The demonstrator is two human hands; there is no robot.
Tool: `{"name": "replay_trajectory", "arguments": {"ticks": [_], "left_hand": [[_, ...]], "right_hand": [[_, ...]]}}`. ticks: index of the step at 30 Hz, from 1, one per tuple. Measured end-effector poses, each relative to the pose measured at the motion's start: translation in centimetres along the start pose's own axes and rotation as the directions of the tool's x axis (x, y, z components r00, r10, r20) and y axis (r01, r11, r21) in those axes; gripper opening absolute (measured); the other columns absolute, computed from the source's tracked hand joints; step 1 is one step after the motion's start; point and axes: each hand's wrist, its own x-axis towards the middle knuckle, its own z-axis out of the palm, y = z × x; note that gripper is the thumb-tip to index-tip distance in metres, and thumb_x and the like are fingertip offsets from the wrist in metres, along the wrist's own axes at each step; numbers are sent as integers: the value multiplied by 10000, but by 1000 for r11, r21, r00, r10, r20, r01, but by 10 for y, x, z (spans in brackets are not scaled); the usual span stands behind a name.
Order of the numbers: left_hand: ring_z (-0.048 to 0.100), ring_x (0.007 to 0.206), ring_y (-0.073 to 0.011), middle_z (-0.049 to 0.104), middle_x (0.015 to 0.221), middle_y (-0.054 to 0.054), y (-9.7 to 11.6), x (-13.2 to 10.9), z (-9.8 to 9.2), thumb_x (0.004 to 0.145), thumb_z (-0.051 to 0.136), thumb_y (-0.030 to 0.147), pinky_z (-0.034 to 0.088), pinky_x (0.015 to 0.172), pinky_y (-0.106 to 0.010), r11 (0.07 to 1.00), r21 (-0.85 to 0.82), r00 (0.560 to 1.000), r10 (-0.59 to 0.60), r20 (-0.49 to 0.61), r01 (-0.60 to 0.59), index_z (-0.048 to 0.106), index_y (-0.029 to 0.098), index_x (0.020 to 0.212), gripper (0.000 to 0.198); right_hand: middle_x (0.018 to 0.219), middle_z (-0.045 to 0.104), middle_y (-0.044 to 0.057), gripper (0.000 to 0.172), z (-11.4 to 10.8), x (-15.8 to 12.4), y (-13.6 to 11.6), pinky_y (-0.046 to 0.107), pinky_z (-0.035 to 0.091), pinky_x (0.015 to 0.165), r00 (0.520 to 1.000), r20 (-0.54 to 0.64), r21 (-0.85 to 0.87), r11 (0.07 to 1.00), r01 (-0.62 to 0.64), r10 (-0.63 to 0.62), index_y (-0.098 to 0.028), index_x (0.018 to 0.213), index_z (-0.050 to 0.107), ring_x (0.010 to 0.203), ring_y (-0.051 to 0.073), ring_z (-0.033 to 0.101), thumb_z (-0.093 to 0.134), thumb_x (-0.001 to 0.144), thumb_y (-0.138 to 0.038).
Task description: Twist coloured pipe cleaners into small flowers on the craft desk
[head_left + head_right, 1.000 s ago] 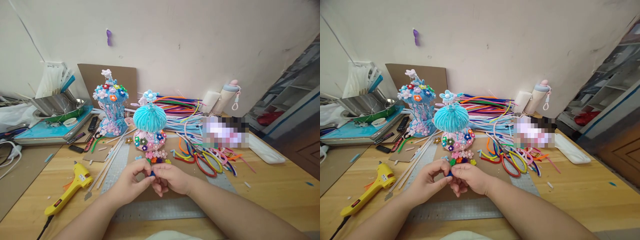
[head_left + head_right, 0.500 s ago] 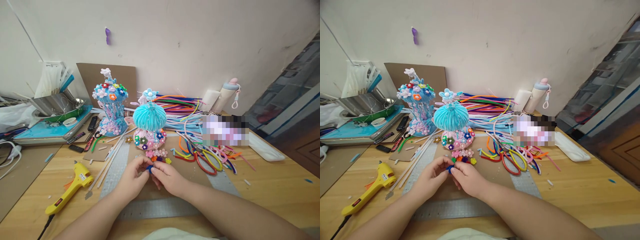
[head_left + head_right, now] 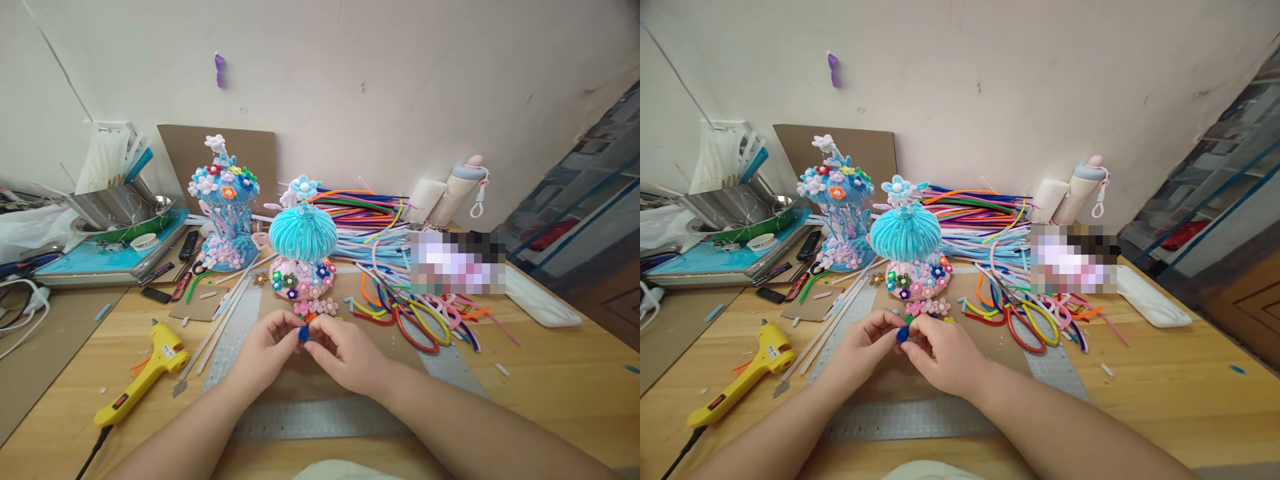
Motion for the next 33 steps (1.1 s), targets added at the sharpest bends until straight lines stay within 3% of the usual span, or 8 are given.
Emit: {"name": "replay_trajectory", "arguments": {"ticks": [4,8,13,16,19,22,27,33], "left_hand": [[570,598,-111,604,669,7,-5,1,2,678,606,227,494,585,-247,1000,-1,1000,2,18,-2,567,154,741,104],[590,646,-125,611,686,5,-14,3,4,673,586,177,490,606,-246,999,42,1000,28,11,-29,563,156,742,76],[583,717,-131,599,745,-3,-22,1,6,712,522,114,475,674,-254,951,228,977,212,5,-208,546,174,753,76],[570,752,-141,592,779,-18,-22,-3,6,721,517,102,469,709,-272,896,327,951,307,30,-300,531,178,749,82],[574,784,-149,595,807,-31,-19,-6,5,729,520,104,471,732,-284,885,325,940,340,36,-333,534,178,758,81],[584,804,-155,600,817,-39,-15,-6,5,730,536,120,477,745,-289,916,235,944,328,28,-325,553,174,757,63],[590,700,-139,602,747,-27,-8,-6,5,723,565,163,493,660,-269,982,-11,982,189,26,-189,561,161,732,11],[572,758,-141,591,794,-25,-10,-5,4,767,540,187,467,712,-267,974,110,980,196,40,-199,562,163,813,57]], "right_hand": [[701,589,3,100,1,-1,0,228,287,548,998,-29,-215,976,41,-49,-184,794,502,607,118,496,439,859,-227],[667,565,-5,76,4,-2,-1,233,239,514,998,-52,-318,948,2,-20,-181,785,492,569,111,476,453,831,-227],[719,586,12,55,11,-3,-3,251,212,516,992,-124,-425,901,-82,32,-181,824,488,590,129,489,485,782,-216],[754,596,27,76,13,-4,-2,256,237,541,993,-119,-444,894,-66,14,-176,855,488,647,150,520,450,790,-180],[733,585,26,89,10,-4,0,254,256,552,996,-90,-440,898,-27,-14,-174,843,486,657,152,523,406,814,-148],[719,567,17,118,5,-3,1,245,274,558,996,-80,-409,913,10,-47,-179,851,484,654,146,512,383,827,-125],[680,531,-1,140,1,-2,1,224,282,551,995,-67,-310,949,51,-75,-185,811,470,603,121,474,351,886,-181],[662,500,-9,137,4,0,3,214,269,536,995,-68,-272,961,48,-69,-187,775,442,584,113,438,366,889,-189]]}}
